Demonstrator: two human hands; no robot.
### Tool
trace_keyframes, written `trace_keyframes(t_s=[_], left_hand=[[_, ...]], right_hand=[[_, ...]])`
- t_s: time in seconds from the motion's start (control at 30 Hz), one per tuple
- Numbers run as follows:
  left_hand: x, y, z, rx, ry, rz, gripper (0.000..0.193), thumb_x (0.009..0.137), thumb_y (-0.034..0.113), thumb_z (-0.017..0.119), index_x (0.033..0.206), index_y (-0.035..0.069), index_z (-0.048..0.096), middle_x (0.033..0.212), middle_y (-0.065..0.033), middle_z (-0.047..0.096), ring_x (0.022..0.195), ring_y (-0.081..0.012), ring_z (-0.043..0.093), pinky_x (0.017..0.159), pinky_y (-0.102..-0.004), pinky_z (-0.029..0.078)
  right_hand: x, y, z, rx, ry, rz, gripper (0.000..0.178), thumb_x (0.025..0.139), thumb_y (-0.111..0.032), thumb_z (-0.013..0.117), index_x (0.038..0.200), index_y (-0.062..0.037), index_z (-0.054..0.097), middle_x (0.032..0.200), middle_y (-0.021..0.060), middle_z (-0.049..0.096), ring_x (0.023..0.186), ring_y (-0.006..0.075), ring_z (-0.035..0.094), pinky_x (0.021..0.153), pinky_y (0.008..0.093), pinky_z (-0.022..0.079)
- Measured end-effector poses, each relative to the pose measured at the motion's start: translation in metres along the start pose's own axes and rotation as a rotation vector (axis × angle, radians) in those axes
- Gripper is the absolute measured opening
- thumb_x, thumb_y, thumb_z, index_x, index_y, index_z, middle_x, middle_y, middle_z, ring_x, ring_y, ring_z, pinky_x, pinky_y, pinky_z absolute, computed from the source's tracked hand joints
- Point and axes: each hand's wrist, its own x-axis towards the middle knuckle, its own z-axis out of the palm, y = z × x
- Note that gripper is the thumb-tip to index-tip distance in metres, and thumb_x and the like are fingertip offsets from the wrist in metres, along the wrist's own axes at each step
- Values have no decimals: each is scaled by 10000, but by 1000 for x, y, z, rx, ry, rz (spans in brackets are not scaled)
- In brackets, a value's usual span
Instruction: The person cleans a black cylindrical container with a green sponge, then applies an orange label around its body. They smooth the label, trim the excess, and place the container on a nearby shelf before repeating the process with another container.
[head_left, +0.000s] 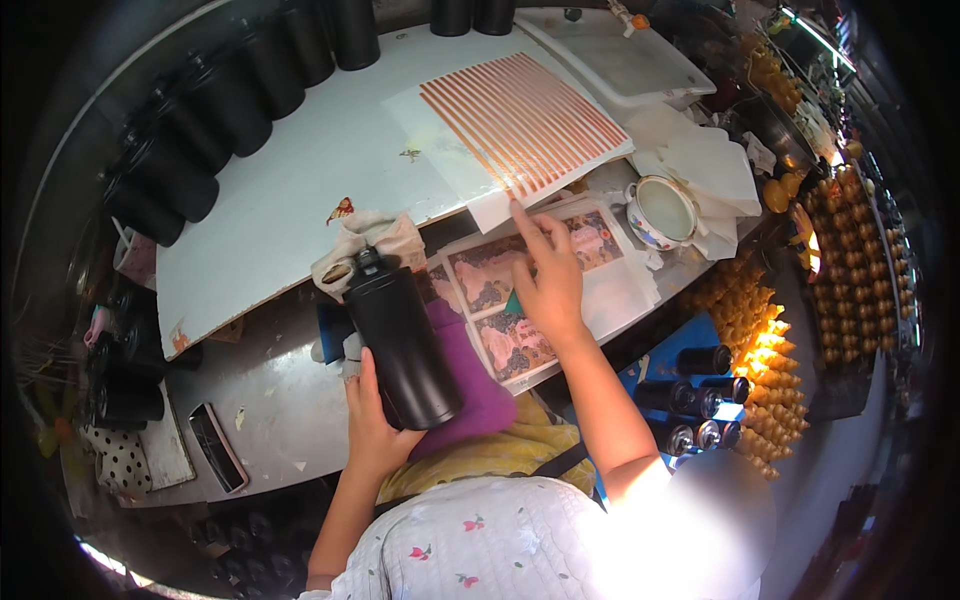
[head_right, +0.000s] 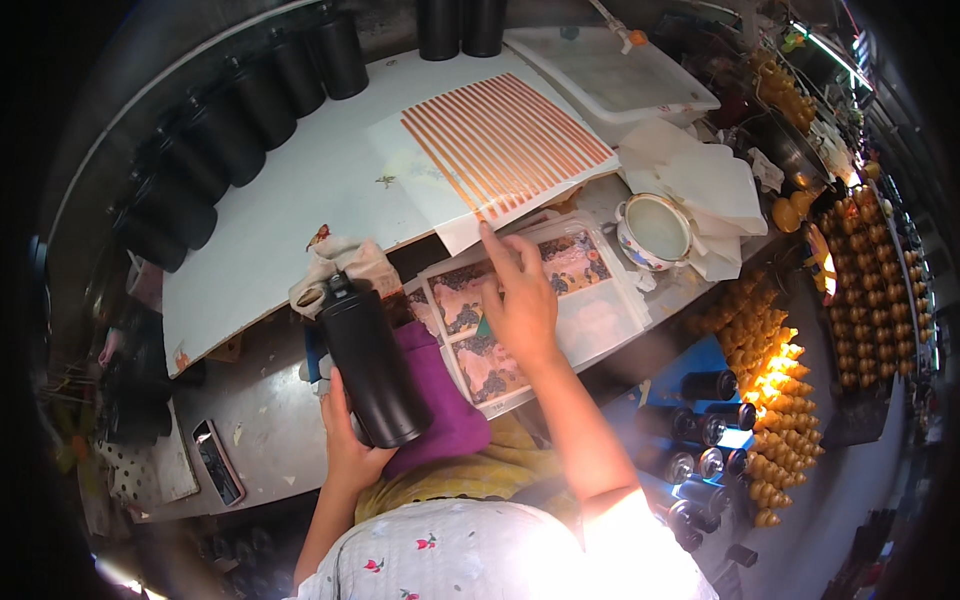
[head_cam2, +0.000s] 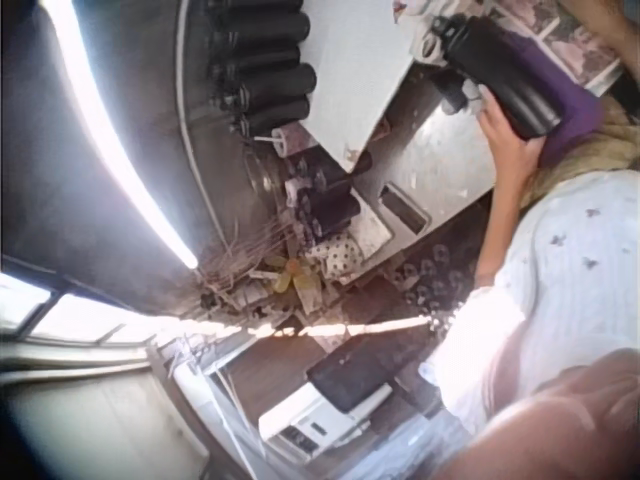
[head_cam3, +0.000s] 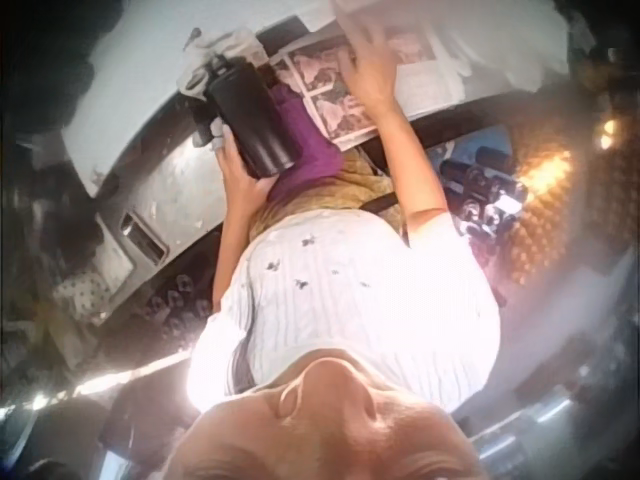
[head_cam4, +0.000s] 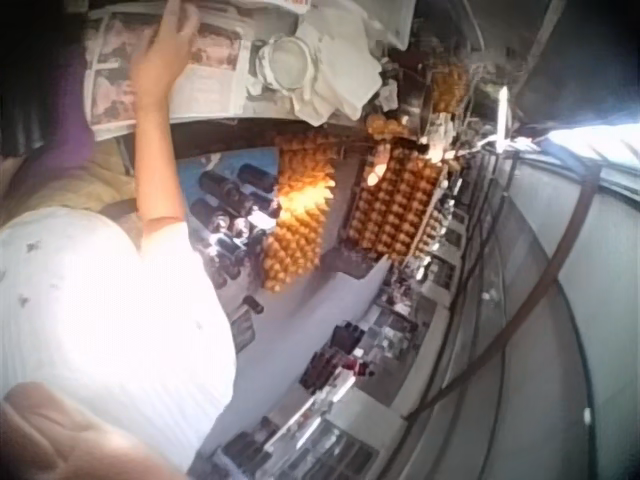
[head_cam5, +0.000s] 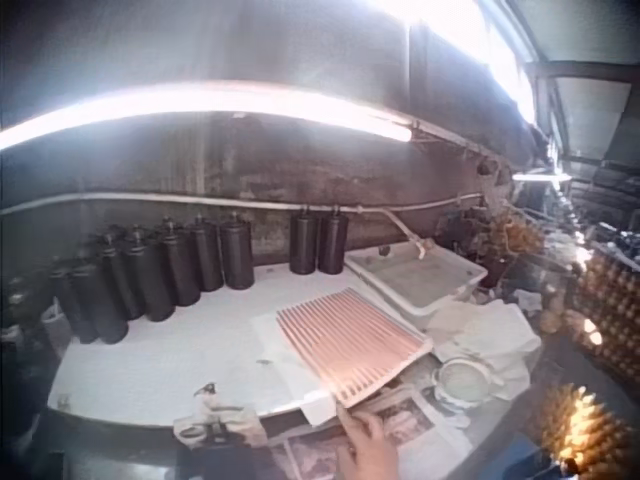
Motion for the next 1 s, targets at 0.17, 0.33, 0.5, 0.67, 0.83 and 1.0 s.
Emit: trace_keyframes(t_s=[0.17,0.33,0.5,0.67,0.83,1.0], left_hand=[[-2,-8,2,43,21,34,1189,681,214,874,1586,-16,138,1282,-204,464,1133,-356,527,992,-426,428],[-3,-9,2,13,-4,-7,1205,679,212,878,1592,-6,123,1322,-201,444,1192,-354,508,1027,-420,413],[-4,-8,6,-14,-6,-35,1217,674,190,881,1596,-1,109,1357,-203,428,1209,-352,500,1035,-418,409],[-4,-8,7,-35,-2,18,1251,680,180,887,1593,-14,53,1424,-234,373,1262,-368,477,1056,-433,400],[-3,-3,0,41,-36,82,1296,682,246,911,1580,-39,21,1395,-268,408,1234,-407,472,1053,-463,389],[-7,-5,5,82,14,51,1264,707,289,886,1581,-39,34,1365,-250,449,1177,-399,478,1014,-477,389]], right_hand=[[-18,77,-30,-383,52,130,500,841,-59,596,1333,-140,629,1267,109,626,1002,312,675,833,409,553],[-57,85,-78,-616,-147,146,350,863,-75,600,1202,-97,685,1206,85,656,925,312,690,762,410,564],[-109,90,-89,-386,144,321,256,866,-87,681,1121,-91,688,1128,117,650,852,265,678,728,388,544],[-129,143,-48,274,711,845,261,865,-152,786,1038,-18,643,995,71,626,834,144,577,758,289,483],[-148,182,-45,655,709,923,153,864,-116,787,872,-48,649,820,17,657,758,102,580,716,242,464],[-125,138,-65,110,626,412,115,883,-28,727,857,-21,615,850,50,682,754,138,618,711,266,488]])
